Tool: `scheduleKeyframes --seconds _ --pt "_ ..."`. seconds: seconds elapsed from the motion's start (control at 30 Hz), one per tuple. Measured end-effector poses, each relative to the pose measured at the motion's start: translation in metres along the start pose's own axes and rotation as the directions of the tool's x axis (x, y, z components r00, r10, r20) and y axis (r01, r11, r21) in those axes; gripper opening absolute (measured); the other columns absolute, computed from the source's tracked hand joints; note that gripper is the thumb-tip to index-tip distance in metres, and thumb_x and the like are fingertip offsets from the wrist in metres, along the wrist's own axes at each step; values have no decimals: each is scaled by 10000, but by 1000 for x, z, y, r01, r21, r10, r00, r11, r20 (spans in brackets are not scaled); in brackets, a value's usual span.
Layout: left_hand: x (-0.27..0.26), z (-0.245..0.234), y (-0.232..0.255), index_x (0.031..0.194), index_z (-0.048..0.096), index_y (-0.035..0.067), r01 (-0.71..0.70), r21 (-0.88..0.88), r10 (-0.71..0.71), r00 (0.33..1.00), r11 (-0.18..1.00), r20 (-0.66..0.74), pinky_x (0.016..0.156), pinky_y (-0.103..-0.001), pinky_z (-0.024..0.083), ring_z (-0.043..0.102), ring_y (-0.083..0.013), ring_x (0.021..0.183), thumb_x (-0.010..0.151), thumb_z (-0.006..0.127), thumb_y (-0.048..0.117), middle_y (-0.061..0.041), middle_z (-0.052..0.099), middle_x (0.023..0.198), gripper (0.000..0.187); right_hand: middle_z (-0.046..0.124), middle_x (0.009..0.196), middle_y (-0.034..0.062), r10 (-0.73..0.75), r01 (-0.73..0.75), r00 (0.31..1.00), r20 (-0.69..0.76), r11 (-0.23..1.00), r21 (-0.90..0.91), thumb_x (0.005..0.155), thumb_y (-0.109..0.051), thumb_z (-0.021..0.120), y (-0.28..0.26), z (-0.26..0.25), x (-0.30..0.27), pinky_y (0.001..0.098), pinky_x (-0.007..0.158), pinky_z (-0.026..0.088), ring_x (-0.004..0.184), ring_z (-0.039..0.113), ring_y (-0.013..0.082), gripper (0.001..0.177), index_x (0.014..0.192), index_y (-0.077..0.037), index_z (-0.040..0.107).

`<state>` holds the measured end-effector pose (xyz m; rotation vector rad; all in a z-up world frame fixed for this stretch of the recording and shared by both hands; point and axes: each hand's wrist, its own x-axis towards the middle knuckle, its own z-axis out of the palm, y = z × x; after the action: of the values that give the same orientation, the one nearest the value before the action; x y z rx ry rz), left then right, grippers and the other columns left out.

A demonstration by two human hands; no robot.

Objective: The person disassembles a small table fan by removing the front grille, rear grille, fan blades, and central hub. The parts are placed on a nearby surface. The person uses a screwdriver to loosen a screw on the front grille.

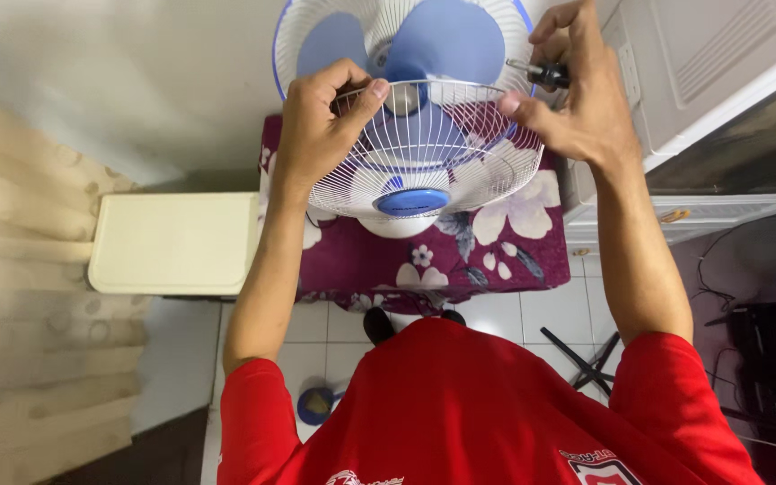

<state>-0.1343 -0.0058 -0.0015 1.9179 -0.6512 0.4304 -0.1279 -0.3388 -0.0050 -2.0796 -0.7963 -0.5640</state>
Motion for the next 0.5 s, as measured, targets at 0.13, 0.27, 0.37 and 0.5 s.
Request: scheduleKeyframes --seconds 0.13,0.27,0.37,0.5 --pt "-17 15 1 870 712 56 30 19 -30 999 999 -19 502 -221 321 484 -22 557 1051 705 291 51 614 651 297 511 760 58 194 -202 979 59 965 169 997 -284 567 10 4 -26 318 627 347 640 406 155 373 1220 -16 437" --pt "-48 28 7 862 709 49 151 14 -149 987 989 -60 505 -226 306 478 -23 557 1038 708 289 42 610 635 297 552 842 42 278 -287 958 71 910 299 1062 -208 447 14 19 -54 300 666 403 749 492 126 211 1171 -32 488" --pt "-69 36 6 861 706 38 192 44 -187 978 981 -98 514 -224 318 484 -21 575 1027 719 274 37 620 645 289 530 934 54 186 -185 982 25 938 294 1112 -90 453 20 30 -78 283 796 452 866 486 117 79 1130 -13 462" --pt "-99 41 -3 864 704 31 257 46 -249 959 965 -139 509 -222 308 476 -16 570 1018 722 226 44 616 650 248 472 958 43 307 -264 950 -53 882 390 1098 -67 556 31 55 -120 260 751 396 836 434 104 88 1138 -7 504"
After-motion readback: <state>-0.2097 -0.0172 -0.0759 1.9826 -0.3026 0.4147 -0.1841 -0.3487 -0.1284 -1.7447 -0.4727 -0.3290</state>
